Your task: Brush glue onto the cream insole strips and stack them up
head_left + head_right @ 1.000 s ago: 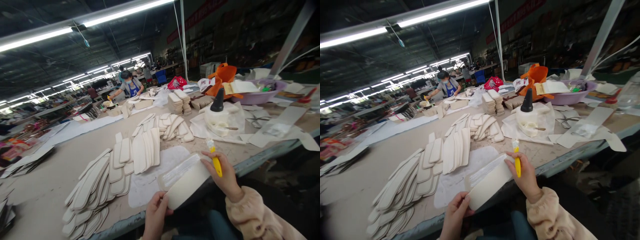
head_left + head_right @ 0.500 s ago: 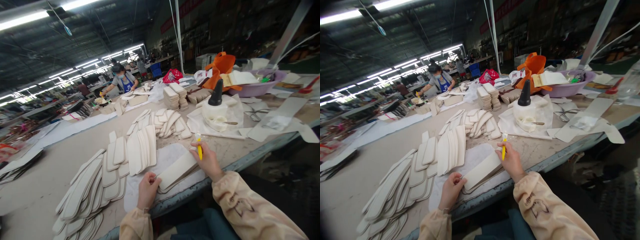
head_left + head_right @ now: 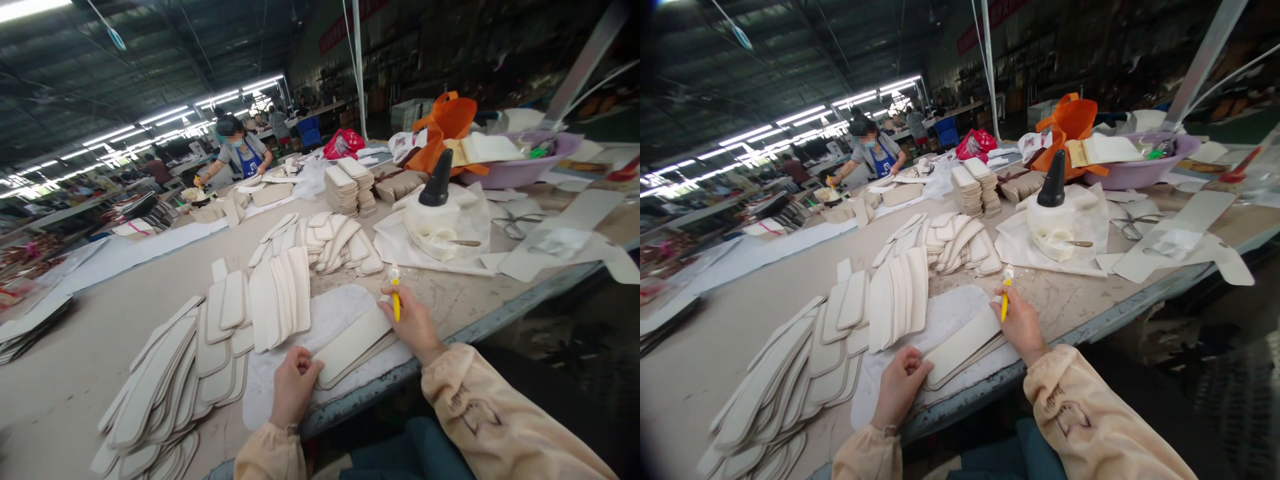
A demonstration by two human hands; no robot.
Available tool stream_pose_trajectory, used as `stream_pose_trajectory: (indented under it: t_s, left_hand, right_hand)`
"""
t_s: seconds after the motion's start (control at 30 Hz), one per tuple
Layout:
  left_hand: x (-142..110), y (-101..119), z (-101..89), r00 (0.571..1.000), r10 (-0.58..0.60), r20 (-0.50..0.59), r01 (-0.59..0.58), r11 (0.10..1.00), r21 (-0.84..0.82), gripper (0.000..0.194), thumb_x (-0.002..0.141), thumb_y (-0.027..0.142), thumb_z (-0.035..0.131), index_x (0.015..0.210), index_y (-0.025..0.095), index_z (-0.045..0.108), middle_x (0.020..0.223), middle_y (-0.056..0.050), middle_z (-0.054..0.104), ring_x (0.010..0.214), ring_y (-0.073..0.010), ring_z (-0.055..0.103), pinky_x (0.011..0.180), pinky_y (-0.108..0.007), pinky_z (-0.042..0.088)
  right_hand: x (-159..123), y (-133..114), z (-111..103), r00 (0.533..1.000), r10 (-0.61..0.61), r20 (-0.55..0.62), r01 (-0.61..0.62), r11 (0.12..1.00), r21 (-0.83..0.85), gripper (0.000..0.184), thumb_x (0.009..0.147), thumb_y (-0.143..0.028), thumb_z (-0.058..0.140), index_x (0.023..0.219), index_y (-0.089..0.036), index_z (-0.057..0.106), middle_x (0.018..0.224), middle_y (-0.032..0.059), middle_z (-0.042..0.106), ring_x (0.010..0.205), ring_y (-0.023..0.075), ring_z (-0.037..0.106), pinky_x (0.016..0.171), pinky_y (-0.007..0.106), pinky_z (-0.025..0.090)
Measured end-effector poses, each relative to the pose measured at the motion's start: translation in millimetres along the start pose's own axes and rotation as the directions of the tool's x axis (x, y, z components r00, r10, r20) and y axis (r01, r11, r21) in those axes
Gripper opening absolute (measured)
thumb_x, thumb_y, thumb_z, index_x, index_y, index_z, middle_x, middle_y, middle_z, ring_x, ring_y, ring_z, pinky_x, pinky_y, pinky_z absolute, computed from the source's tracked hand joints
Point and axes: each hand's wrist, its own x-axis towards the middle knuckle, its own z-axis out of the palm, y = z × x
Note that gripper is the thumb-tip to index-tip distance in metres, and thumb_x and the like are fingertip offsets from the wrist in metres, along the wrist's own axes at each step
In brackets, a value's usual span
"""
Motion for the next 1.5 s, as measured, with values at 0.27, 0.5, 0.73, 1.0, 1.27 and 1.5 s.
stream_pose_trajectory:
  t_s: [0.27,0.5,0.73,1.0,1.27,1.5]
  left_hand:
    - [1,-4,0.5,0.999,0.014,0.029,-0.014,1.0,0.013,0.025,0.07,0.038,0.064,0.085,0.021,0.054,0.063,0.005,0.061,0.057,-0.0144,0.057,0.06,-0.027,0.043]
    - [-2,-2,0.7,0.999,0.034,0.026,-0.036,0.997,0.074,0.021,0.073,0.04,0.062,0.079,0.022,0.054,0.063,0.005,0.06,0.057,-0.0149,0.057,0.06,-0.028,0.043]
    - [-9,-10,6.1,0.996,0.086,-0.026,-0.082,0.988,0.132,0.022,0.077,0.045,0.059,0.078,0.023,0.056,0.065,0.003,0.06,0.061,-0.0169,0.058,0.062,-0.029,0.045]
    - [-24,-34,1.8,0.826,0.554,-0.107,-0.517,0.819,0.247,0.018,0.082,0.033,0.059,0.092,0.02,0.066,0.096,-0.008,0.065,0.087,-0.0202,0.063,0.077,-0.033,0.055]
    - [-32,-32,-2.9,0.674,0.734,0.088,-0.719,0.623,0.308,0.025,0.085,0.013,0.055,0.103,0.023,0.068,0.1,-0.008,0.068,0.093,-0.0178,0.062,0.083,-0.032,0.054]
    - [-31,-27,-1.8,0.671,0.739,0.062,-0.721,0.63,0.288,0.022,0.085,0.012,0.054,0.097,0.023,0.07,0.093,-0.006,0.07,0.087,-0.0166,0.064,0.078,-0.029,0.056]
  right_hand:
    - [-3,5,1,0.998,-0.054,0.017,0.055,0.997,-0.046,0.022,0.085,-0.031,0.051,0.105,-0.022,0.053,0.096,0.0068,0.069,0.08,0.024,0.067,0.068,0.036,0.053]
    - [-6,9,2,0.997,-0.079,0.018,0.08,0.994,-0.068,0.022,0.084,-0.027,0.051,0.106,-0.023,0.051,0.097,0.0058,0.068,0.088,0.0243,0.067,0.074,0.037,0.054]
    - [-6,12,6,0.996,-0.088,0.009,0.088,0.994,-0.058,0.023,0.084,-0.028,0.052,0.106,-0.024,0.053,0.094,0.0065,0.068,0.088,0.0257,0.067,0.077,0.04,0.054]
    - [-6,13,5,0.997,-0.068,0.034,0.07,0.995,-0.066,0.023,0.084,-0.027,0.052,0.107,-0.024,0.052,0.099,0.0065,0.068,0.09,0.0253,0.066,0.079,0.04,0.053]
    - [-7,17,7,0.996,-0.087,0.027,0.089,0.992,-0.088,0.022,0.086,-0.032,0.051,0.106,-0.024,0.052,0.101,0.0069,0.068,0.091,0.0267,0.066,0.076,0.041,0.054]
    - [-7,18,7,0.995,-0.098,0.022,0.1,0.99,-0.099,0.024,0.086,-0.033,0.051,0.107,-0.024,0.052,0.102,0.0071,0.068,0.09,0.0269,0.067,0.075,0.041,0.054]
